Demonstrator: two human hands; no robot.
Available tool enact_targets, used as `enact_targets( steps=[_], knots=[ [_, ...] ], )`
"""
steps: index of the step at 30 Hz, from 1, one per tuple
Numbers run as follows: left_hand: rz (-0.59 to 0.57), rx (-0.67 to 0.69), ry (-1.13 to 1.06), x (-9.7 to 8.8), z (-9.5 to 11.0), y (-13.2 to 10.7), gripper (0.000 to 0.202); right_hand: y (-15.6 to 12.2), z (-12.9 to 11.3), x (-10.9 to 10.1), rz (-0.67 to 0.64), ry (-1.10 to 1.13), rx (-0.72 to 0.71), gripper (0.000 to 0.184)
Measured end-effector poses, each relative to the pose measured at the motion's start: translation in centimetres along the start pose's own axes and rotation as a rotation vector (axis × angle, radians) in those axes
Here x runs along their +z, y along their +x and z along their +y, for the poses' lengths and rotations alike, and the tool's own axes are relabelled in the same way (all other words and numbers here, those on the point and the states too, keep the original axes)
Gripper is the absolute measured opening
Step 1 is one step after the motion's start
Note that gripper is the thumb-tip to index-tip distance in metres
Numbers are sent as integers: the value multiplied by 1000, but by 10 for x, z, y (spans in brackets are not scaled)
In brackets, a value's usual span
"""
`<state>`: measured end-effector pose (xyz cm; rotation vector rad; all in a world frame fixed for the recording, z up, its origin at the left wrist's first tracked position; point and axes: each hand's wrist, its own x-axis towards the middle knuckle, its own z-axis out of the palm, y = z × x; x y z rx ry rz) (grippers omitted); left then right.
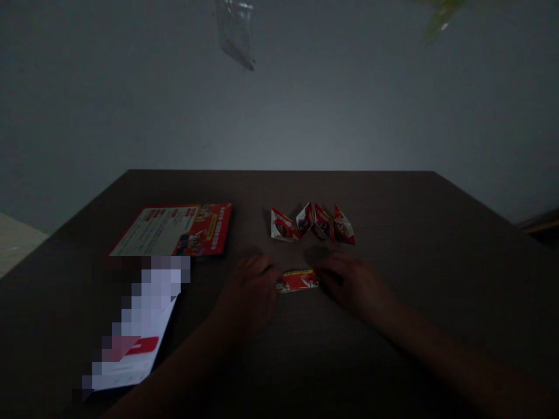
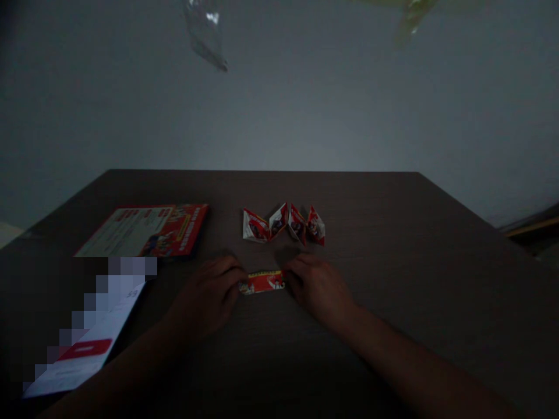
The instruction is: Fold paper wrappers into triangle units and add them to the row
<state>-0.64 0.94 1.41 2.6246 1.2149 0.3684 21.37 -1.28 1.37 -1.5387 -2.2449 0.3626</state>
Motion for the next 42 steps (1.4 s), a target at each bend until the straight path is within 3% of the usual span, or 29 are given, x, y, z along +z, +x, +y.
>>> enact_targets(
  steps=[4, 14, 26, 42],
  knots=[
    [-9, 1, -15, -2, 3, -3, 14, -4, 1, -4, -13, 10, -48, 22],
    [7, 56, -26, 3, 1, -2, 24, -8, 8, -5, -89, -16, -142, 20],
    [17, 67, -64, 11, -3, -1, 12, -7, 4, 4, -44, 56, -303, 18],
    [96, 237, -243, 8, 9, -3, 10, -2, -2, 3, -8, 248, -488, 11]
  ],
)
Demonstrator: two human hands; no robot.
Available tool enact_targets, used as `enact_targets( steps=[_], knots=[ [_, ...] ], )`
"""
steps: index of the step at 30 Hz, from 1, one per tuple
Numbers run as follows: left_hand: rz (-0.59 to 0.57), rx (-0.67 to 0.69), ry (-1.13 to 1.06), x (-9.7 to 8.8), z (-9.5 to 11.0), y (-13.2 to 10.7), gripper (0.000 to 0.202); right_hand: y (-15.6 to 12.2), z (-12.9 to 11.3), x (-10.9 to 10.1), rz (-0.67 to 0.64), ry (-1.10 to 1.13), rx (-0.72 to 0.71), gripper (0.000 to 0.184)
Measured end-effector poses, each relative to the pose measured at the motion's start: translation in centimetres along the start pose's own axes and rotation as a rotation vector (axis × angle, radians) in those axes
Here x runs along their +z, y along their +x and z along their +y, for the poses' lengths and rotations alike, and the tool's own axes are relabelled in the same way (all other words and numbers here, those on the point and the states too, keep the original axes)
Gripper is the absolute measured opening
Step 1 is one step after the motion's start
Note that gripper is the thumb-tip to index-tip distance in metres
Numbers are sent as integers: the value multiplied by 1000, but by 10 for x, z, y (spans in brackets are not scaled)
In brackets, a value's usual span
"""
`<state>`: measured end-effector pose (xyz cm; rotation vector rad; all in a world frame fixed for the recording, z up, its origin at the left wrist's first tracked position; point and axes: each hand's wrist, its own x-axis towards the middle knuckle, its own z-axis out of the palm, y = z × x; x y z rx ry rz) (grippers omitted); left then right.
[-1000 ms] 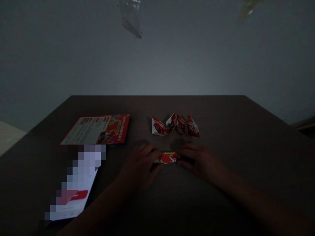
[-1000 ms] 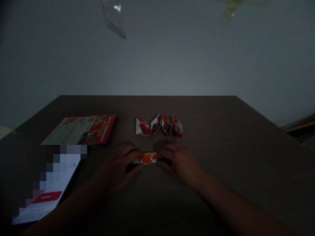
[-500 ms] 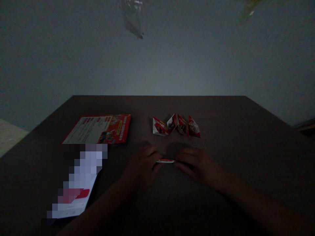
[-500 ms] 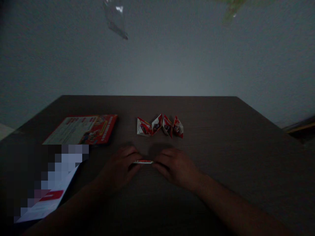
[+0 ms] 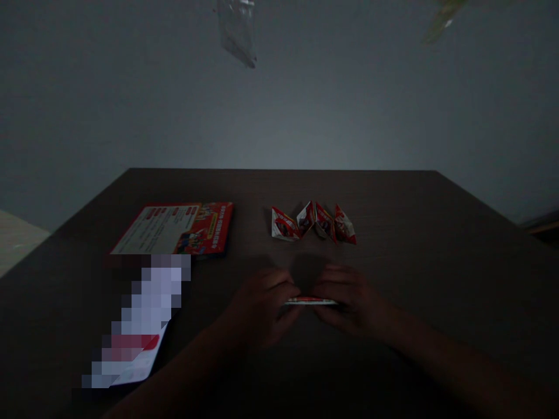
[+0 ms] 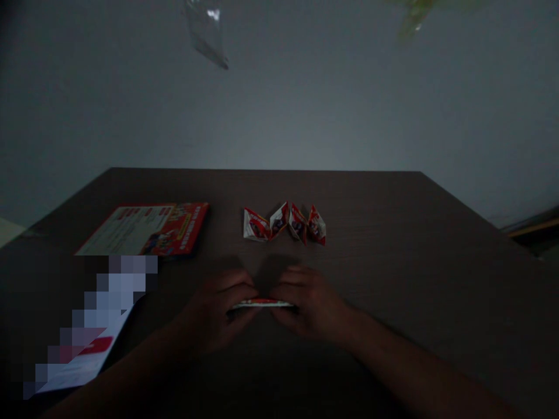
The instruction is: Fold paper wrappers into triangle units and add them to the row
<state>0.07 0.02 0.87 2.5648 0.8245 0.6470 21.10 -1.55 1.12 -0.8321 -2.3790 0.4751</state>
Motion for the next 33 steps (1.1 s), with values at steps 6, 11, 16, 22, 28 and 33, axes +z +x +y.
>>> enact_targets(
  steps=[6, 11, 16, 22, 28, 33],
  knots=[
    [-38, 41, -16, -4, 3, 0, 9, 1, -1, -1, -15, 48, -22, 8],
    [-9, 111, 4, -3, 2, 0, 9, -2, -1, -2, -16, 97, -12, 7],
    [39, 148, -42, -4, 3, 1, 13, -1, -2, -5, -1, 130, -4, 7],
    [66, 127, -109, -5, 8, 1, 16, 2, -6, -5, 3, 90, -5, 8],
    [103, 136, -101, -2, 10, 1, 11, 1, -3, -1, 14, 90, 6, 5],
    [162, 140, -155, -1, 10, 0, 10, 1, -6, -2, 16, 101, -5, 7]
  ],
)
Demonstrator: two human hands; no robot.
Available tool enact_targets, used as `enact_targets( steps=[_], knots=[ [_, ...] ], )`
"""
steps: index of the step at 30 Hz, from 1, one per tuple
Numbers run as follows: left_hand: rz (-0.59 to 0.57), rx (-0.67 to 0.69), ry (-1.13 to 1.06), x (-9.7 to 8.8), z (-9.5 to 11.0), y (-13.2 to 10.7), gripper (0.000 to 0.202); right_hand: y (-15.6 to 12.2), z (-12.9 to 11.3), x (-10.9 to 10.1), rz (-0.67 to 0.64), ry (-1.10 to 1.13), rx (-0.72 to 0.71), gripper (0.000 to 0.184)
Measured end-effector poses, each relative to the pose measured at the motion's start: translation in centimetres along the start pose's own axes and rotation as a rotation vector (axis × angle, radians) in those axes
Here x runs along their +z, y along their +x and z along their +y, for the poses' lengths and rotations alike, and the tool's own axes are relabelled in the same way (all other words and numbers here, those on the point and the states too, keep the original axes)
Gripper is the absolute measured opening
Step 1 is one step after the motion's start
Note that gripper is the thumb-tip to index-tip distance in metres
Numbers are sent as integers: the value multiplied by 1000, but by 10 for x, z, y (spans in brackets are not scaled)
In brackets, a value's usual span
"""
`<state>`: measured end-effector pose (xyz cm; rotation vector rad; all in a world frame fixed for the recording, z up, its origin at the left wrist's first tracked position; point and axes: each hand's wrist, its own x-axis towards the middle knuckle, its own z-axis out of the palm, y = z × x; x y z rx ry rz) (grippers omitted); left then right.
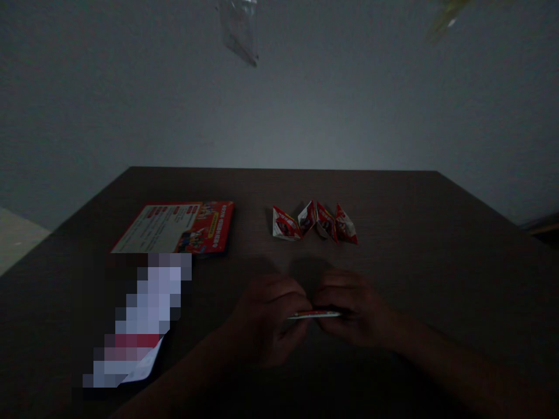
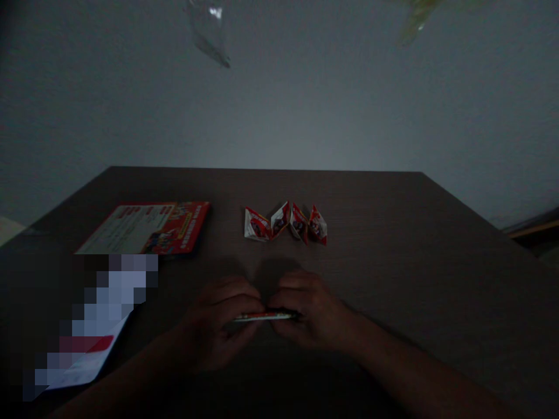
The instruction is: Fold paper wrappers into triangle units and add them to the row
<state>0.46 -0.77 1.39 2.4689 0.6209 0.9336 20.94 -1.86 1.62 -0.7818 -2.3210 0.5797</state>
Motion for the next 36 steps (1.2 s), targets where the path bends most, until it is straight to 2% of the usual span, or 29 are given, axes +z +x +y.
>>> enact_targets(
  steps=[6, 12, 17, 23, 30, 36],
  knots=[
    [37, 30, -50, -1, 1, 2, 10, 0, -1, 0, -6, 17, 7, 7],
    [55, 2, -94, -1, 1, 2, 7, -1, 1, 1, 6, 9, -4, 6],
    [95, 49, -67, -1, 3, 3, 8, 0, -1, -1, 6, 4, 0, 9],
    [108, -24, -124, -3, 2, 3, 5, -1, -2, -1, 36, 23, -7, 7],
    [171, 26, -110, -3, 2, 4, 5, -1, -2, -1, 54, 47, 2, 6],
    [142, 16, -117, -3, 2, 3, 2, 1, -4, -2, 98, 42, -84, 6]
  ],
)
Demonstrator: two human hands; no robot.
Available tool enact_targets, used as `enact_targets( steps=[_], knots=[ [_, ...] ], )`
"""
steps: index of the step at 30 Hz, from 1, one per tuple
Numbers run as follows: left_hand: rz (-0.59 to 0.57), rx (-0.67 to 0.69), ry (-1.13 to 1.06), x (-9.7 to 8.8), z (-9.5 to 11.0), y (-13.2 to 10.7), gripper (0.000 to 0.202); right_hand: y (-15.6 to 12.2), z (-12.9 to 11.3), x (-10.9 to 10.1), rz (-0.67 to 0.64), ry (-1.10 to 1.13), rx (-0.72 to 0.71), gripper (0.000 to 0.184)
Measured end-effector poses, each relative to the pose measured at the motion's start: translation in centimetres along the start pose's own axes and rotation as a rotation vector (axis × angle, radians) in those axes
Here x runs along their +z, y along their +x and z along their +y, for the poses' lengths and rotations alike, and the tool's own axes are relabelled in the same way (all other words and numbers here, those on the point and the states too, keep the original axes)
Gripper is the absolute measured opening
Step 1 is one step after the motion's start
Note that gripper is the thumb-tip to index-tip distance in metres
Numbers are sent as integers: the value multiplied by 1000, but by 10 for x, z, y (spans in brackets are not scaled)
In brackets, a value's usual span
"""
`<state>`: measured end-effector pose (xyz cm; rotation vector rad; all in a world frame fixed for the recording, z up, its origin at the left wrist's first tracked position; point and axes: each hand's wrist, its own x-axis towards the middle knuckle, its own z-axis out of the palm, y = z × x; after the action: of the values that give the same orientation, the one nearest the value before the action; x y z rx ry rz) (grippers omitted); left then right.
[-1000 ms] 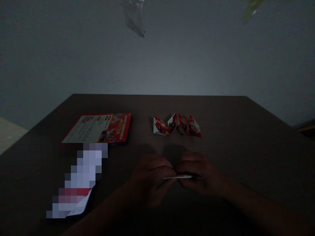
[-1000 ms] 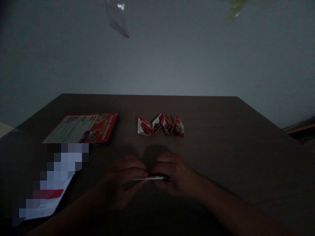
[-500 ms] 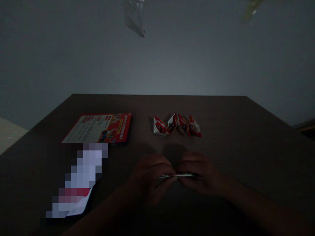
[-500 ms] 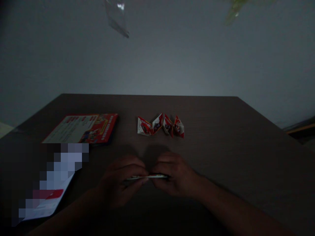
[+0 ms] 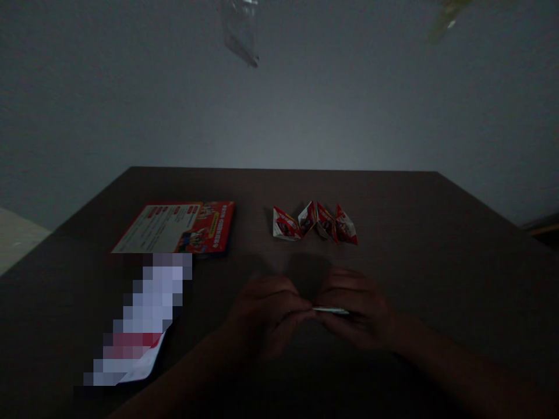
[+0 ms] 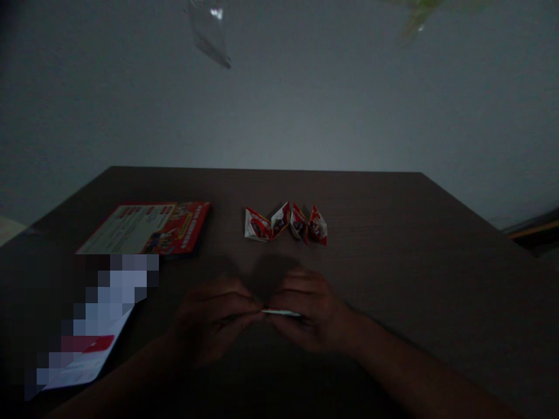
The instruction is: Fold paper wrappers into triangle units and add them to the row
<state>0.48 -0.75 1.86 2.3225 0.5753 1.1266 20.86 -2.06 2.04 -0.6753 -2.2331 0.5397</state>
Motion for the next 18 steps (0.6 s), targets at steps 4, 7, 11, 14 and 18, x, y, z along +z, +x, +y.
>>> enact_targets(
  steps=[4, 7, 11, 14, 18],
  knots=[
    [-11, -38, -18, -1, 0, -1, 3, 0, -2, -2, -31, 20, -22, 8],
    [-27, -119, -81, -2, 0, -1, 6, 1, -4, -3, -42, 27, -1, 12],
    [-124, -275, -109, -3, -1, 0, 9, 0, -6, -3, -13, 23, 40, 14],
    [-181, -284, -64, -3, -1, -1, 13, -1, -5, -2, 3, 41, 68, 12],
    [-210, -199, -3, -2, -1, -2, 18, -3, -2, 0, -13, 42, 85, 10]
  ],
)
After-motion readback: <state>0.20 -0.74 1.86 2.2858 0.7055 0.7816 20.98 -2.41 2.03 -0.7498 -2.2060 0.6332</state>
